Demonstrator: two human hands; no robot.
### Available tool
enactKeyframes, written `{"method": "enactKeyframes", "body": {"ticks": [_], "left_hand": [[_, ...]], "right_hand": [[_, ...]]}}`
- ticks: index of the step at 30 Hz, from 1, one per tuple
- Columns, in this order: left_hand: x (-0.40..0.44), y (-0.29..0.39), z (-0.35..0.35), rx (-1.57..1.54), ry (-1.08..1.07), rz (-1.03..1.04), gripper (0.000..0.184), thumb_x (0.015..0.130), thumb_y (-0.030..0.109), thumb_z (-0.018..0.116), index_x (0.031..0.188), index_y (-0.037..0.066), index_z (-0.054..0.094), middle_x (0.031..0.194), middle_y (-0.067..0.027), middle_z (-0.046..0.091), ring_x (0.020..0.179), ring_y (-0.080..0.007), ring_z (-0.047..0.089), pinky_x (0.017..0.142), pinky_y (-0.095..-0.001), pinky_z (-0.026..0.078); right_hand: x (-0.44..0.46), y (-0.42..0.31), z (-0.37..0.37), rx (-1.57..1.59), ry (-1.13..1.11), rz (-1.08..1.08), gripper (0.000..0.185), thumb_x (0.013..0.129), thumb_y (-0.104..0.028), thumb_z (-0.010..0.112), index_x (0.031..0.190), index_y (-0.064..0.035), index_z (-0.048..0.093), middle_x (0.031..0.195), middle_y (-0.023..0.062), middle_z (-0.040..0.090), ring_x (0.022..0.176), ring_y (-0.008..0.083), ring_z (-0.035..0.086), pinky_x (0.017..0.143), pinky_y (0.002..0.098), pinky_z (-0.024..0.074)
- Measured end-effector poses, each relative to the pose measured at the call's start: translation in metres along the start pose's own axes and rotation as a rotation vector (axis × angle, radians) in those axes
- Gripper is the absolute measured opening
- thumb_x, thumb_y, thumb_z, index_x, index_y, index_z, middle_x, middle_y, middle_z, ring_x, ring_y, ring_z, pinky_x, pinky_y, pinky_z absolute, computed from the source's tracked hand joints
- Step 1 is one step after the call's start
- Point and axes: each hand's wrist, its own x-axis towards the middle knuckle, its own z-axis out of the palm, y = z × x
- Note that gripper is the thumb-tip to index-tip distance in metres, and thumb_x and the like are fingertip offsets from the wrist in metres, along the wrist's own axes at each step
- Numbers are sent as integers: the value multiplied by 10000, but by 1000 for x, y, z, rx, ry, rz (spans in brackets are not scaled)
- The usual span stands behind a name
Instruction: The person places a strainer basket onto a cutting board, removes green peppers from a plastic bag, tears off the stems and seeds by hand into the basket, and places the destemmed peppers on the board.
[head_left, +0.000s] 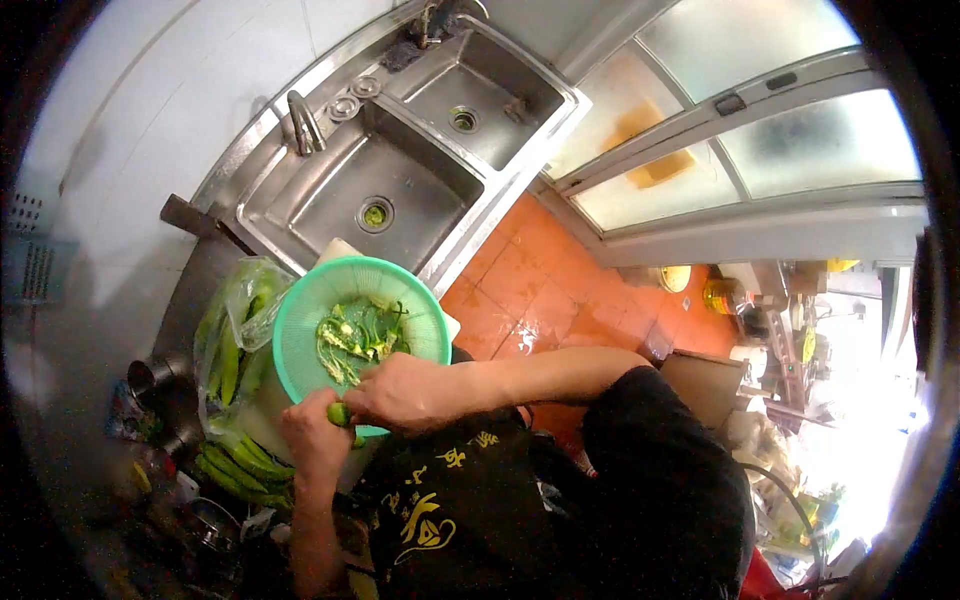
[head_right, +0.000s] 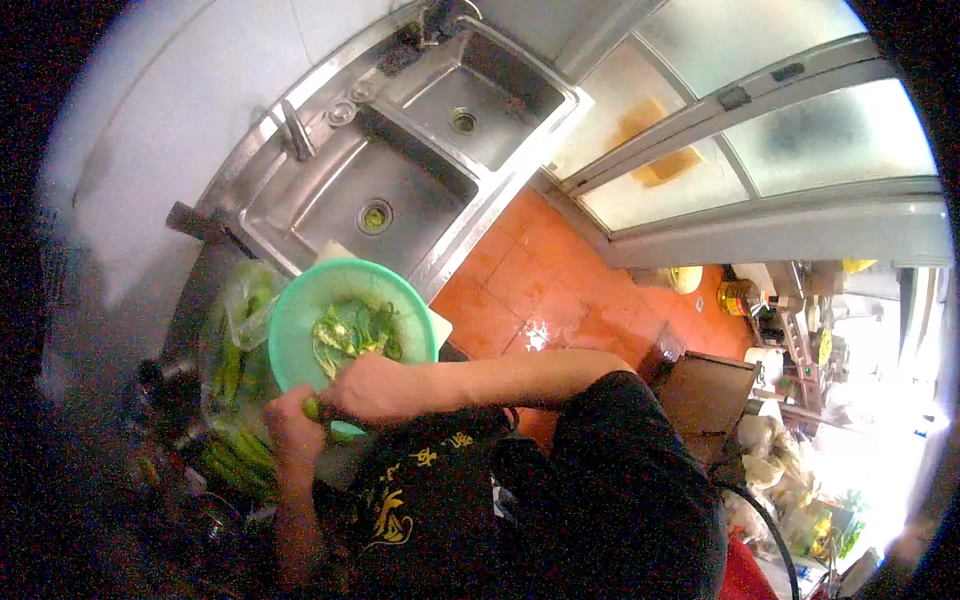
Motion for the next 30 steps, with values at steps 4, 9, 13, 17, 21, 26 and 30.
{"method": "enactKeyframes", "body": {"ticks": [4,9,13,17,21,26,30], "left_hand": [[-1,-5,-3,-5,5,26,261,646,96,782,718,47,536,690,-198,569,662,-449,569,555,-499,413],[-7,-13,1,-48,39,-8,245,656,90,765,741,39,541,669,-212,568,656,-457,575,552,-501,418],[-9,-26,15,-103,53,-68,214,675,69,742,751,29,547,670,-222,582,658,-472,575,567,-508,437],[-10,-26,19,-97,62,-64,177,697,42,718,766,16,557,691,-241,587,686,-485,588,587,-507,458],[-10,-27,19,-63,-101,-179,176,711,52,712,805,18,568,726,-240,616,741,-483,618,622,-528,481],[6,-31,12,115,-287,-35,154,717,40,671,843,38,583,750,-225,646,771,-477,633,689,-557,504],[-4,-106,-17,138,-156,-169,205,788,152,753,768,29,590,687,-193,618,654,-389,625,595,-486,481]], "right_hand": [[4,-3,-1,24,-37,26,179,914,-206,598,933,-31,563,754,159,634,739,389,642,653,494,501],[16,-5,12,-23,24,11,174,820,-162,636,919,-31,576,734,150,641,694,390,648,599,476,512],[25,0,23,-84,7,24,169,797,-157,642,890,-31,580,730,147,645,659,381,648,572,479,509],[29,0,33,-176,-29,79,146,787,-145,641,868,-36,586,729,146,648,668,372,657,585,473,520],[30,18,31,-127,-82,102,150,792,-138,633,924,-68,628,741,145,656,673,373,658,589,470,522],[4,42,18,132,-50,-33,257,835,-164,619,1074,-121,702,823,180,689,720,389,660,640,498,514],[-35,73,-31,49,27,145,199,870,-122,634,1057,-103,702,857,174,698,758,373,674,669,465,534]]}}
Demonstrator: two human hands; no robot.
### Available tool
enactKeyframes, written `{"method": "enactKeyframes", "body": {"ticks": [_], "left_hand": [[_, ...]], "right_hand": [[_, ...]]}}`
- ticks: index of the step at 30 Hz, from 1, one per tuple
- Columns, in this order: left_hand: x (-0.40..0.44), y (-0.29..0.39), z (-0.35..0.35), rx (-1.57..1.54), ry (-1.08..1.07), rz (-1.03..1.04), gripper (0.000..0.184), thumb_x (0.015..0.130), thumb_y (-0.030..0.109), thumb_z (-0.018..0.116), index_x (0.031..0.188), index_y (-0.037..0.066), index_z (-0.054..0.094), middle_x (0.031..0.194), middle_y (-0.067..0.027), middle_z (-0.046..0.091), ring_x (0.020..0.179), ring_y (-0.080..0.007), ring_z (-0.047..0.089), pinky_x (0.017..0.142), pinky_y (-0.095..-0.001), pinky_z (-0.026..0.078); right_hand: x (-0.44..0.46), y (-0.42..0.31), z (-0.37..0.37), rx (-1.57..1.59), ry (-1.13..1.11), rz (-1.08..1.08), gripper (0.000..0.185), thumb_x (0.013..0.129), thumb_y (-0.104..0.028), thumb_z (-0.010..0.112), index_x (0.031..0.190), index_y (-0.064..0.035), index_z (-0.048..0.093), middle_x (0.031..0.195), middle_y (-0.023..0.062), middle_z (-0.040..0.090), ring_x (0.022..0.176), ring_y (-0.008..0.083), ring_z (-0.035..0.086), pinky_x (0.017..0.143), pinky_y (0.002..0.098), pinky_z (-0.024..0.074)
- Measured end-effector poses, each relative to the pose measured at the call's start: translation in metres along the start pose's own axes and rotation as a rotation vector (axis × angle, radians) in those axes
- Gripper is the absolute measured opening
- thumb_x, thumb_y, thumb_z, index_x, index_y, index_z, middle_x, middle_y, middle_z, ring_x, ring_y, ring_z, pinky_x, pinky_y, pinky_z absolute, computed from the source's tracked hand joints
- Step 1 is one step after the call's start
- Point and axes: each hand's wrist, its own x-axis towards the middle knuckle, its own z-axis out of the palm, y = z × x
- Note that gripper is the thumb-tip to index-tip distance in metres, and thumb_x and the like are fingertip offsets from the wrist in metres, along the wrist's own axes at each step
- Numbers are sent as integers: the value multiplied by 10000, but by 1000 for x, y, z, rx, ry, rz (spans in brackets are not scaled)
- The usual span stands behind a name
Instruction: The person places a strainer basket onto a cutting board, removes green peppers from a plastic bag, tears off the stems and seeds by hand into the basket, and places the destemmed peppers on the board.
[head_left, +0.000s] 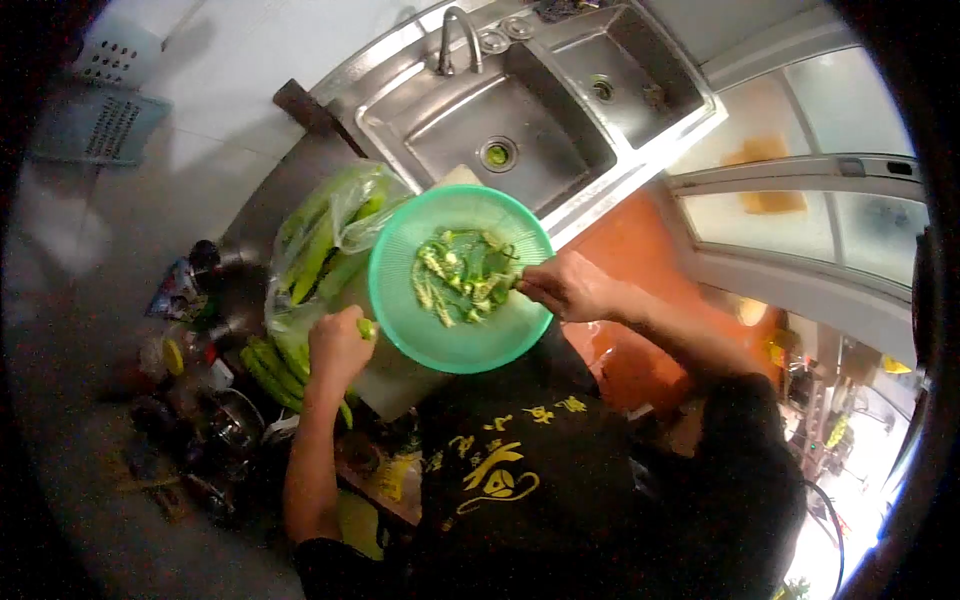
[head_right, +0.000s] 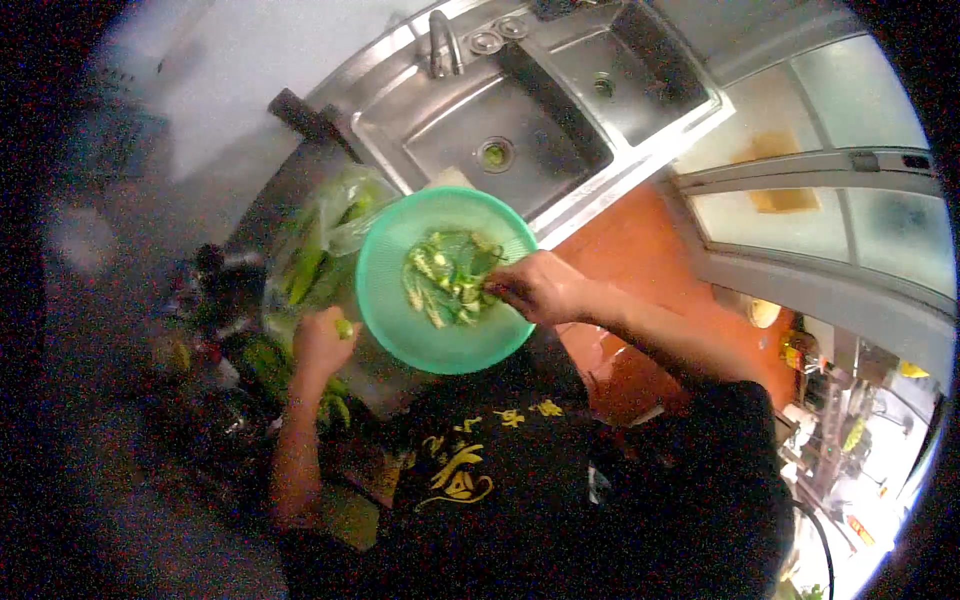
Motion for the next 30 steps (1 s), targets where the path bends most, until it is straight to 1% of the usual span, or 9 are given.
{"method": "enactKeyframes", "body": {"ticks": [4,5,9,11,14,15,17,23,30], "left_hand": [[-11,13,-38,-383,17,41,373,784,238,848,695,27,553,584,-93,518,547,-175,516,534,-358,420],[-17,9,-39,-467,12,63,387,770,187,869,690,40,521,603,-24,470,586,-94,429,539,-298,379],[-1,15,-45,-834,-14,78,319,775,97,850,714,67,538,684,25,532,629,-75,473,575,-270,404],[5,33,-37,-1069,20,30,285,780,71,834,793,71,550,721,32,550,657,-75,503,611,-260,431],[29,63,-25,-1201,168,126,297,834,33,757,1063,41,569,887,-9,616,784,-108,589,742,-258,497],[34,73,-22,-1220,236,151,308,853,28,735,1110,34,567,931,-26,629,822,-117,604,772,-265,506],[38,72,-17,-1069,286,212,310,911,19,661,1207,17,570,1112,-103,667,996,-176,659,869,-323,535],[33,63,-19,-363,372,421,349,856,35,714,1182,31,590,1220,-160,648,1103,-351,646,917,-395,542],[27,56,-21,-234,31,327,361,834,145,748,1143,35,599,1150,-134,648,1064,-347,631,899,-419,519]], "right_hand": [[12,41,76,-441,-168,-75,220,901,-234,640,1032,-57,645,992,130,647,930,352,631,731,453,526],[9,53,102,-581,-75,-75,391,885,-246,672,1220,-54,614,1201,157,616,1081,373,611,873,445,534],[35,6,96,-91,49,86,594,925,-276,685,1426,-44,467,1405,217,522,1259,365,545,1063,421,454],[45,-30,108,568,16,38,636,956,-411,654,1411,-22,439,1232,207,612,1100,323,628,947,426,515],[57,-55,92,704,-256,178,558,1000,-352,617,1418,-46,410,1090,104,609,938,209,640,798,361,549],[55,-69,74,1013,-302,375,463,1014,-346,598,1341,-53,453,871,35,569,637,129,580,555,285,508],[46,-65,60,1011,-283,451,427,1016,-344,594,1307,-60,464,806,15,562,547,93,535,481,248,460],[25,-72,39,932,-294,615,386,1003,-303,599,1255,-21,525,675,4,532,449,116,527,396,274,439],[10,-80,24,612,-328,594,282,1018,-291,567,1132,-35,533,670,24,558,475,125,556,421,283,459]]}}
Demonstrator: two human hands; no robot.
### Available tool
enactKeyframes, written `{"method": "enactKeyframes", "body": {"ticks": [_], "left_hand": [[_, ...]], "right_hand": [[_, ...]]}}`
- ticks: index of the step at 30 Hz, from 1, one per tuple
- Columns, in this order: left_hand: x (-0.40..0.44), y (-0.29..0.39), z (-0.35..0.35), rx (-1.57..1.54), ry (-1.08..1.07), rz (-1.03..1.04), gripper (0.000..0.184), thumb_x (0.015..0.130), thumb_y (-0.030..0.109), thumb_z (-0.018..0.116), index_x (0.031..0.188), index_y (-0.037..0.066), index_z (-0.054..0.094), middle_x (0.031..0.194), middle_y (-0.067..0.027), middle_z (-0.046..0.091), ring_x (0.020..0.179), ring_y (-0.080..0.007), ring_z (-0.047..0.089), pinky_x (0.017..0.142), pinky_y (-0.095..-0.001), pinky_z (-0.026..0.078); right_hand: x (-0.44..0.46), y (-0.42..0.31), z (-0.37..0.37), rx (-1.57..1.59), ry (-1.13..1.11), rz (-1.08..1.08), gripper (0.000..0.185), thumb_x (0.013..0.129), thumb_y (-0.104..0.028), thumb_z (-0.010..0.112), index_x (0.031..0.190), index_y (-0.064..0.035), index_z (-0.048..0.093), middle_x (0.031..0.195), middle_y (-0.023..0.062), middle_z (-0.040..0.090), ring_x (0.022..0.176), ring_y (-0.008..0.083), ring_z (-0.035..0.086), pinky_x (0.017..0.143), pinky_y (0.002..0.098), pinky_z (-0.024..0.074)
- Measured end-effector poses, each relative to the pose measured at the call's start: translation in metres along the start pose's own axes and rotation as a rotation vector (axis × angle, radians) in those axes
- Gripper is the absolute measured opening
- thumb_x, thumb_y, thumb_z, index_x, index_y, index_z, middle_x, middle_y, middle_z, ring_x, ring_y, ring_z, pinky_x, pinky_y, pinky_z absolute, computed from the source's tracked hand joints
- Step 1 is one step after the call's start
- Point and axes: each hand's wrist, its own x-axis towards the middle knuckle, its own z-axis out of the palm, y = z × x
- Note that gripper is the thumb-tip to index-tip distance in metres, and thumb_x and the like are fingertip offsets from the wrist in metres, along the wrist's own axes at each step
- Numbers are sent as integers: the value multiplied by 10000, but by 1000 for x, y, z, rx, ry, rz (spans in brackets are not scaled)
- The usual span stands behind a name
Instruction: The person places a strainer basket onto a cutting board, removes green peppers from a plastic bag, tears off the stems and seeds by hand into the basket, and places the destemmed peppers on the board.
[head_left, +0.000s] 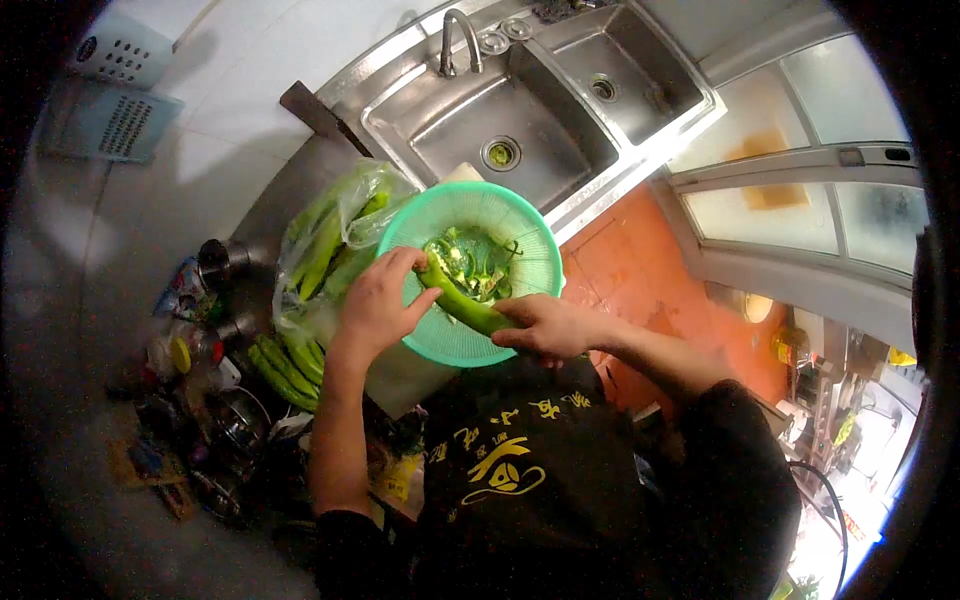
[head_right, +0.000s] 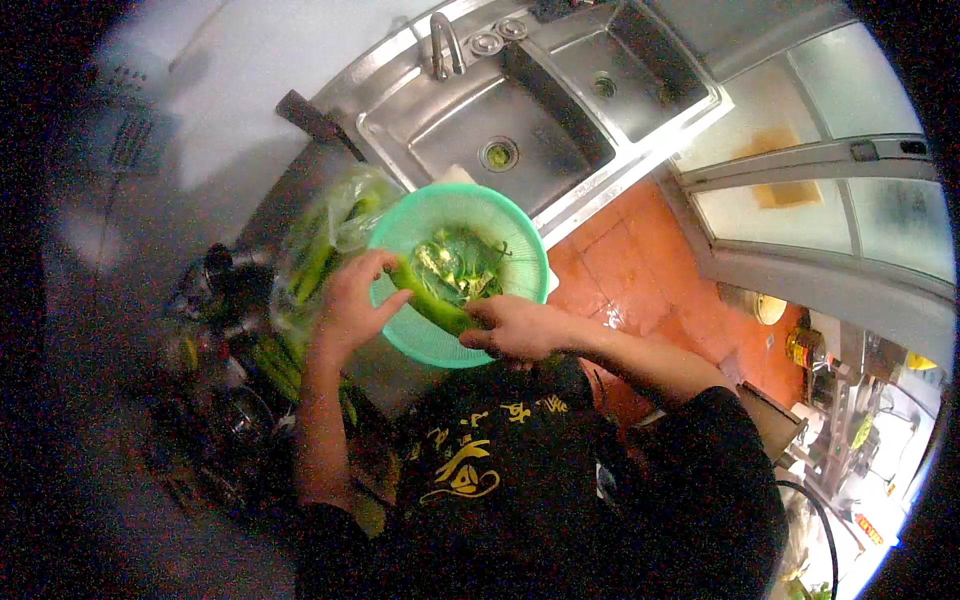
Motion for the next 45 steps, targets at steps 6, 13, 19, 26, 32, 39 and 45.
{"method": "enactKeyframes", "body": {"ticks": [6,13,19,26,32,39,45], "left_hand": [[-2,-2,18,-129,-96,-89,302,830,106,746,1075,21,590,1164,-110,621,1032,-305,627,859,-393,517],[-7,-5,33,-364,-103,-67,207,806,11,740,936,-27,584,1214,-109,624,1023,-241,638,875,-339,530],[-13,-12,44,-418,-89,-77,181,828,11,724,944,-31,590,1210,-112,630,1009,-242,645,827,-336,547],[-15,-17,52,-415,-136,-44,172,837,34,725,972,-22,634,1243,-118,617,1048,-260,645,837,-341,553],[-18,-8,60,-197,-68,8,243,783,75,773,997,-1,688,1459,-169,475,1331,-350,477,1081,-417,426],[-18,7,67,-140,-23,33,227,748,150,807,938,41,752,1609,-224,217,1470,-436,212,1204,-500,200],[-22,-7,78,-210,-68,19,213,802,186,765,978,68,781,1628,-196,202,1474,-452,182,1205,-522,167]], "right_hand": [[-1,10,-4,-70,-50,58,364,1009,-329,557,1203,-21,572,662,63,598,487,170,605,444,320,512],[-3,17,-9,-39,-146,95,348,1012,-327,551,1190,-29,579,618,48,579,472,162,599,420,309,503],[-5,16,-12,-163,-117,65,340,1003,-323,556,1126,-8,598,629,75,599,490,188,617,448,334,522],[-3,15,-9,-361,-52,36,337,967,-309,595,1054,17,595,691,178,648,587,312,674,548,431,534],[5,32,3,-678,204,-163,295,910,-259,631,1015,14,591,726,257,655,690,443,664,650,534,534],[21,47,13,-753,289,-163,260,884,-217,635,982,19,587,708,228,661,685,436,669,647,533,535],[26,52,21,-854,363,-227,236,848,-148,615,1022,7,577,705,212,659,674,391,683,593,497,540]]}}
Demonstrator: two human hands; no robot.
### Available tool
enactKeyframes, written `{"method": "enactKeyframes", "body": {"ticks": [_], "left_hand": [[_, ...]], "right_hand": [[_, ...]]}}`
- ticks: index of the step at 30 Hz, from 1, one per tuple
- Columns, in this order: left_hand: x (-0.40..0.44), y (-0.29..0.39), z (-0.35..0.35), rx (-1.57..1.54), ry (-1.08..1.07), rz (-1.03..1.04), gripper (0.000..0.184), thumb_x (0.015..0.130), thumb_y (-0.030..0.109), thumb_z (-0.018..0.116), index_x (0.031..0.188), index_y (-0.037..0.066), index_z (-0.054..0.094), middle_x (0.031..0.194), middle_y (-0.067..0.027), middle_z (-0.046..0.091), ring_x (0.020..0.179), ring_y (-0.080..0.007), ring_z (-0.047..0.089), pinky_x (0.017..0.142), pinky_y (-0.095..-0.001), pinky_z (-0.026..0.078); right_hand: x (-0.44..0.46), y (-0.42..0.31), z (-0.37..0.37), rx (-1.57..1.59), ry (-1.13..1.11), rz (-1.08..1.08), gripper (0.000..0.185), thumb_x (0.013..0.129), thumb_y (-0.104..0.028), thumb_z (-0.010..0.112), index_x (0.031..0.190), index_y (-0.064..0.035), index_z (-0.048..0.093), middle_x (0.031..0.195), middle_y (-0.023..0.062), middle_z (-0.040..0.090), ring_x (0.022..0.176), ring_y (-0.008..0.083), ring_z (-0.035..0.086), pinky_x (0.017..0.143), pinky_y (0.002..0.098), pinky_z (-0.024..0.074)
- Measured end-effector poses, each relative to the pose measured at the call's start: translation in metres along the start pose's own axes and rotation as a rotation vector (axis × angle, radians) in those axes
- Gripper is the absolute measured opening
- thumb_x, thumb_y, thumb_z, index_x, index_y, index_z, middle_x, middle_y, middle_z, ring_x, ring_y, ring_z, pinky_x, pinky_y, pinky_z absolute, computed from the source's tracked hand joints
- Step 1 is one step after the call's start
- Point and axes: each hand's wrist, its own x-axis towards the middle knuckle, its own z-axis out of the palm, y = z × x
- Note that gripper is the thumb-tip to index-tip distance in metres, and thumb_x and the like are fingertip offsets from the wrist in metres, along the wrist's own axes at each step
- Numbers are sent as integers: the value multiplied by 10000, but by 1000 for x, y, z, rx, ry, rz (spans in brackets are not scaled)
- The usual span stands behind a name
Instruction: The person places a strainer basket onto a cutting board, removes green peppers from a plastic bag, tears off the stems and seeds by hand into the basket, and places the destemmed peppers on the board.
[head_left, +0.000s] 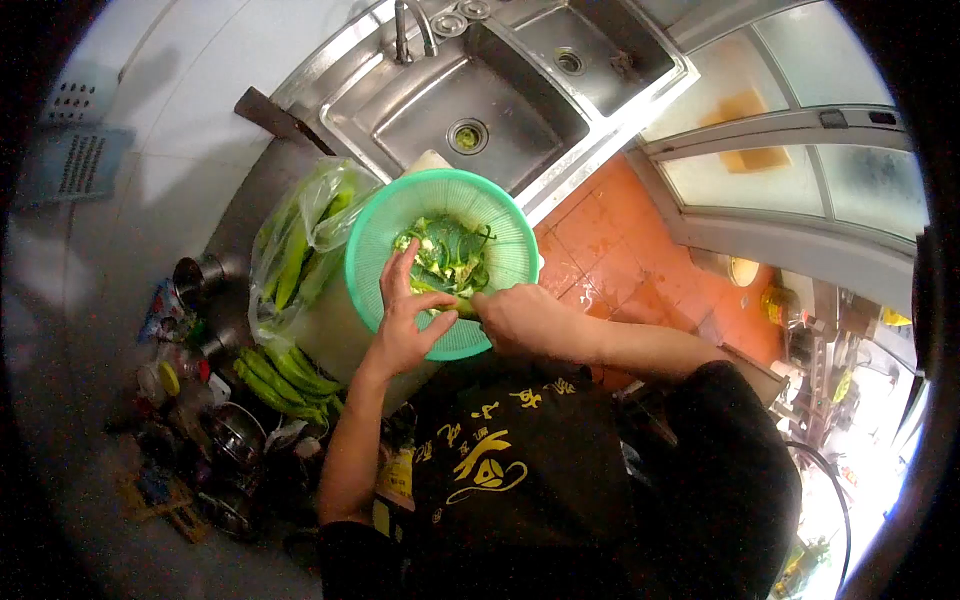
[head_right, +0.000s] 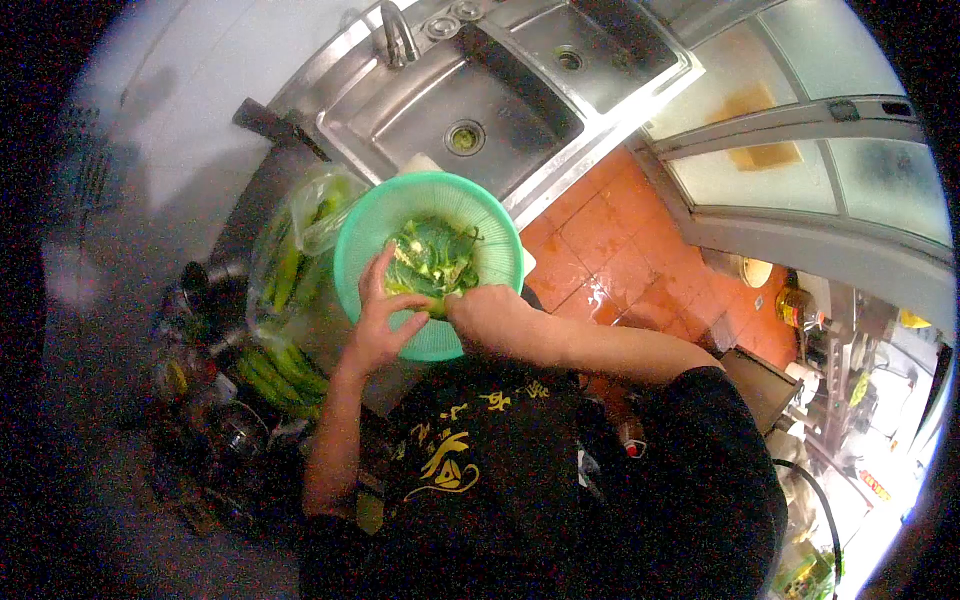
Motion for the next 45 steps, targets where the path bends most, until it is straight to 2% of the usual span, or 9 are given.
{"method": "enactKeyframes", "body": {"ticks": [2,5,11,14,20,23,29,41,45], "left_hand": [[-1,-3,1,-14,30,7,212,822,196,750,987,67,784,1621,-192,231,1473,-458,172,1207,-532,144],[-8,-32,5,199,252,-77,178,846,154,733,990,62,786,1593,-195,295,1436,-436,282,1169,-512,272],[-3,-17,-10,-290,121,-237,194,893,32,662,1058,41,764,1295,-177,612,1072,-253,651,849,-324,554],[-7,-31,-7,-232,78,-148,229,918,25,623,1113,38,744,1158,-143,680,974,-210,675,829,-295,555],[-6,-23,-29,-387,-144,-266,335,923,18,568,1233,58,688,1214,-167,661,1004,-266,672,866,-332,553],[-6,-30,-32,48,-172,57,385,887,14,606,1268,49,648,1216,-187,638,1032,-347,654,907,-391,536],[1,-22,-34,62,-257,-2,365,838,90,698,1187,8,628,1156,-185,618,1086,-388,613,941,-428,502],[3,-23,-38,116,-387,61,214,870,113,631,1054,8,606,1074,-183,593,974,-400,618,854,-450,521],[2,-14,-28,87,-243,2,171,931,128,598,1063,20,584,1045,-163,574,937,-400,612,798,-470,511]], "right_hand": [[-1,-6,-3,-26,25,-13,293,837,-125,610,1094,9,561,736,206,658,668,380,684,572,484,538],[-5,-7,-2,-123,140,31,463,828,-102,612,1258,27,499,831,206,648,653,380,673,562,472,536],[-5,-14,-20,-168,73,60,662,803,-89,626,1416,35,407,913,214,626,668,364,669,582,456,544],[-4,-3,-18,-287,134,4,466,909,-146,526,1335,41,502,851,163,643,612,296,678,490,422,540],[-6,3,-26,-363,93,-41,490,907,-152,531,1361,31,508,868,163,645,583,260,656,471,383,518],[-6,8,-24,-380,116,-76,480,903,-155,540,1347,26,524,853,155,642,580,259,651,471,380,514],[-5,9,-28,-319,148,-89,463,902,-158,541,1328,23,542,823,140,632,555,258,640,453,378,512],[-6,16,-20,-356,101,-46,599,831,-151,621,1394,-9,476,872,154,619,579,299,646,518,421,529],[-5,17,-24,-367,107,-45,608,827,-150,622,1399,-16,466,876,157,620,600,311,658,531,434,537]]}}
